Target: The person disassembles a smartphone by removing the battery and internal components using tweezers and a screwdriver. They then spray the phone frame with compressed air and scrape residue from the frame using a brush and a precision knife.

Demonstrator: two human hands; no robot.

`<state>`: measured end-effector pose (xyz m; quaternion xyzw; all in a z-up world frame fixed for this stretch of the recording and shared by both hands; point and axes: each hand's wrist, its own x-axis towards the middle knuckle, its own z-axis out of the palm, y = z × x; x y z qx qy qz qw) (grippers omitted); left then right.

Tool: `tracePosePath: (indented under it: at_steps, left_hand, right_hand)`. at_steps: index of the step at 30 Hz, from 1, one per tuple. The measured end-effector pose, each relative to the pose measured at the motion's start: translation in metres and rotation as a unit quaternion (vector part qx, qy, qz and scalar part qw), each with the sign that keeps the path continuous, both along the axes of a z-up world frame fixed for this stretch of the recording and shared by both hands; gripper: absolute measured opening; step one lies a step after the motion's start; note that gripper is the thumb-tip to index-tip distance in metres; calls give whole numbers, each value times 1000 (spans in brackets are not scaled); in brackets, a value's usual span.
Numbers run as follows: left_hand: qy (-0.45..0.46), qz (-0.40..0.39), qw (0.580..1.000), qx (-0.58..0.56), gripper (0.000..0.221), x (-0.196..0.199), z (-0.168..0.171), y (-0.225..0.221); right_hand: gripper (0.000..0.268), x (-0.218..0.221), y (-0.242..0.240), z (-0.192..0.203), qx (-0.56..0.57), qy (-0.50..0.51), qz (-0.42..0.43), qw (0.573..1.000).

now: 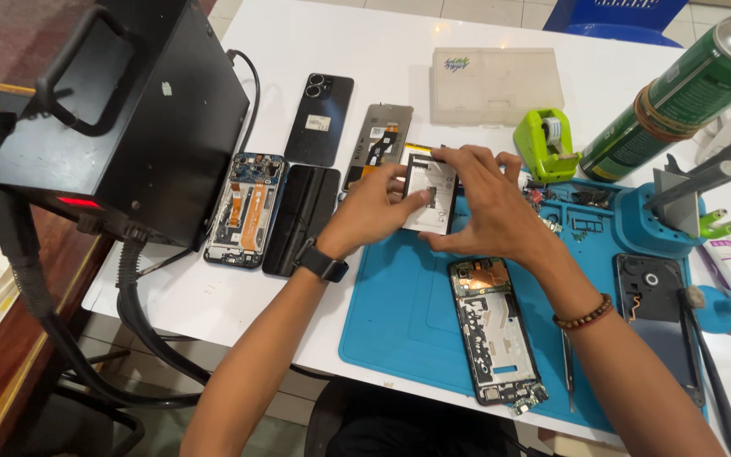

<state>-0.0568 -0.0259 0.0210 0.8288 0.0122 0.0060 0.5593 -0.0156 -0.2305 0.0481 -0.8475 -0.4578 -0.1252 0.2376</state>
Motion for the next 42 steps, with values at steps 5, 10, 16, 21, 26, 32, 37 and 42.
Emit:
tracePosePath:
  at_steps: [5,10,16,21,26,32,37,42]
  left_hand:
    - [0,-66,994,-90,39,-15,6,-6]
    - [-41,-91,978,-183,36,-25,1,-23]
    - [-35,-97,967,-233,32,-29,1,-52]
    - [-22,-71,964,-255,39,-19,14,-71]
    - [-16,-46,977,-205,42,0,21,-85]
    - [-48,-102,973,-200,58,2,10,-104]
    - [38,-211,896,-390,57,2,-3,-89]
    - [78,-284,830,-473,51,-1,-14,-81]
  right_hand:
    - [102,-14,-16,0,95,6,-13,995]
    - [60,-25,-35,-7,238,455,-85,854]
    - [31,-32,-68,-4,231,475,-84,845]
    - [37,-27,-95,-1,293,486,-52,822]
    - [33,-20,-112,-13,346,473,-87,806]
    - [26,-32,-108,-19,380,412,-94,823]
    - [36,-51,-100,-14,335,329,24,882]
    - [24,-51,-100,-14,358,337,-23,870]
